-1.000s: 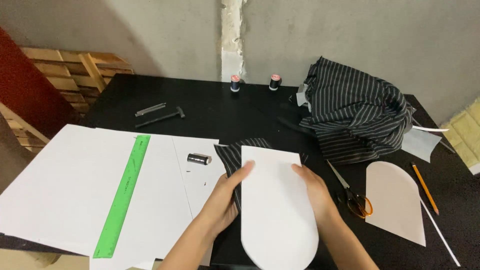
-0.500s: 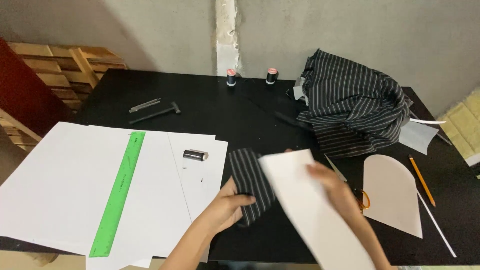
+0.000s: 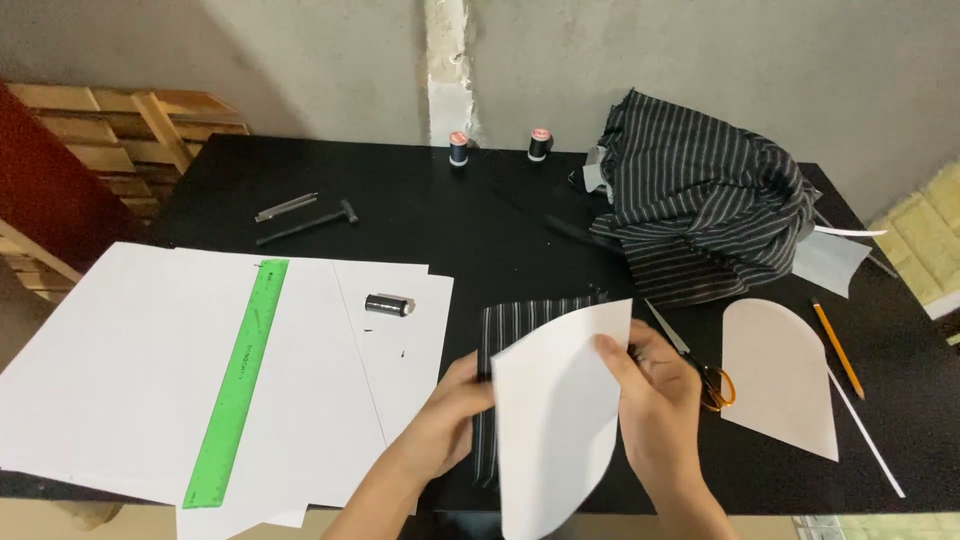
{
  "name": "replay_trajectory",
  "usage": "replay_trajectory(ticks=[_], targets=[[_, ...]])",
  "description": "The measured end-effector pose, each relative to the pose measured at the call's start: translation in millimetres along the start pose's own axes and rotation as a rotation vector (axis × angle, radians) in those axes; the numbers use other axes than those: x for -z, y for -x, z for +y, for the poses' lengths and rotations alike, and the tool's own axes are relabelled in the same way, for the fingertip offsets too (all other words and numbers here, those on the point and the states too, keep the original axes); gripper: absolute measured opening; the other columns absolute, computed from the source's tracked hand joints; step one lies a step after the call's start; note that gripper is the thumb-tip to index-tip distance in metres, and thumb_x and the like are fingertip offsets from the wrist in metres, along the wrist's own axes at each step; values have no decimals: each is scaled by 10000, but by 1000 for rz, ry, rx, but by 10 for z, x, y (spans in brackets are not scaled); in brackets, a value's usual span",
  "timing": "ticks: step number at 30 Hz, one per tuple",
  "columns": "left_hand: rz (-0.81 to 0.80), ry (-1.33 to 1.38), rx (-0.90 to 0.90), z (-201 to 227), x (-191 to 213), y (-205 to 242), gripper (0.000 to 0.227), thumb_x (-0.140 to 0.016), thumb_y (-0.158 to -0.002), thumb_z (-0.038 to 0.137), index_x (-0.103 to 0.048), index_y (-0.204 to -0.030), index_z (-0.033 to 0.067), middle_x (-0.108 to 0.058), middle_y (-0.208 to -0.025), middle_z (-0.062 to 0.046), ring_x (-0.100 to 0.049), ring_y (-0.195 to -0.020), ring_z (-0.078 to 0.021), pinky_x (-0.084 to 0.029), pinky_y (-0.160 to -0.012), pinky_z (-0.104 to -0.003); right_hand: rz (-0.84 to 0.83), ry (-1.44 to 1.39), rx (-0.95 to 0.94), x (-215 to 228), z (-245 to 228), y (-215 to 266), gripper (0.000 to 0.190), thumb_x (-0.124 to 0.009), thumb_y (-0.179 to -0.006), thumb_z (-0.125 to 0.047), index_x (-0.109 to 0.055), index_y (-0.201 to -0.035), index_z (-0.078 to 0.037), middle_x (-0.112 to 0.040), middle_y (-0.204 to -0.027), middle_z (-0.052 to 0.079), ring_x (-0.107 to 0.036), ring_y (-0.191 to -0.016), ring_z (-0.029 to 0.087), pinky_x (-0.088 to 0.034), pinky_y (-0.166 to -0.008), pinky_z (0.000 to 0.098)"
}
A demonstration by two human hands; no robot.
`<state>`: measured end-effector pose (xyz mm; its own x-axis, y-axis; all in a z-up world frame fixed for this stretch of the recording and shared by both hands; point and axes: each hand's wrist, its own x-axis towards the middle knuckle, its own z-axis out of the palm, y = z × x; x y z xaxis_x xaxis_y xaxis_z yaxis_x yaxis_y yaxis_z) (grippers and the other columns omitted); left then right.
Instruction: Cutting out a paper template using scissors and preparing thread for a sewing task.
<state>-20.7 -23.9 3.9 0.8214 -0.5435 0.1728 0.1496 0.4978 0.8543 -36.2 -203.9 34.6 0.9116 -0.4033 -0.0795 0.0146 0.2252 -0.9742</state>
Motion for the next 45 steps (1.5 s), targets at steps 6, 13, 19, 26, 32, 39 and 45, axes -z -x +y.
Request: replay_trajectory(ticks=[6, 13, 19, 26, 32, 39, 45], targets=[[227, -211, 101, 402, -369, -92, 448, -594, -806, 382, -641, -1071, 24, -679, -927, -50, -638, -858, -154, -487, -728, -269, -30, -125, 301, 59, -41, -44, 294, -661, -789, -11, -562, -1065, -27, -598, -912, 88, -567, -850, 159, -490, -762, 273], [474, -345, -197, 447, -117, -525, 160, -709, -819, 129, -729, -846, -27, -698, -708, -109, -542, -684, -128, -496, -694, -283, -323, -294, 379, 16, -197, -368, 678, -555, -770, 143, -394, -1389, -83, -583, -1029, -7, -557, -1004, 109, -444, -849, 256], [540, -151, -196, 483, 114, -1117, 86, -763, -760, 25, -693, -764, -23, -685, -664, -113, -569, -621, -120, -511, -642, -278, -211, -178, 323, -138, -134, -1227, 496, -658, -808, 8, -516, -1283, -16, -615, -828, 69, -603, -702, 148, -515, -645, 294], [569, -195, -117, 463, 350, -1463, 108, -757, -782, 48, -701, -766, -43, -665, -649, -103, -569, -654, -138, -510, -688, -299, -97, 20, 507, -365, -277, -1438, 533, -729, -711, 58, -574, -1213, -30, -683, -924, 164, -476, -606, 133, -425, -574, 260], [629, -174, -29, 161, 652, -1555, 165, -754, -793, 52, -647, -700, -31, -610, -558, -113, -556, -534, -157, -486, -579, -274, -243, -195, 359, -344, 114, -1718, 712, -666, -728, 87, -401, -1356, -120, -609, -1183, 188, -594, -687, 125, -519, -634, 262], [618, -158, 16, 87, 647, -1571, 186, -731, -827, 103, -638, -690, 17, -600, -537, -85, -529, -491, -125, -470, -527, -244, -262, 24, -121, -428, 251, -1719, 230, -753, -768, -92, -654, -858, 96, -642, -647, 230, -555, -458, 216, -486, -405, 361], [592, -39, 154, -169, 955, -1566, 209, -691, -867, 167, -634, -757, -1, -618, -583, -117, -583, -482, -171, -501, -492, -271, -277, 102, -83, -312, 443, -1892, 261, -686, -863, -205, -677, -769, 38, -616, -544, 164, -517, -390, 156, -434, -356, 276]])
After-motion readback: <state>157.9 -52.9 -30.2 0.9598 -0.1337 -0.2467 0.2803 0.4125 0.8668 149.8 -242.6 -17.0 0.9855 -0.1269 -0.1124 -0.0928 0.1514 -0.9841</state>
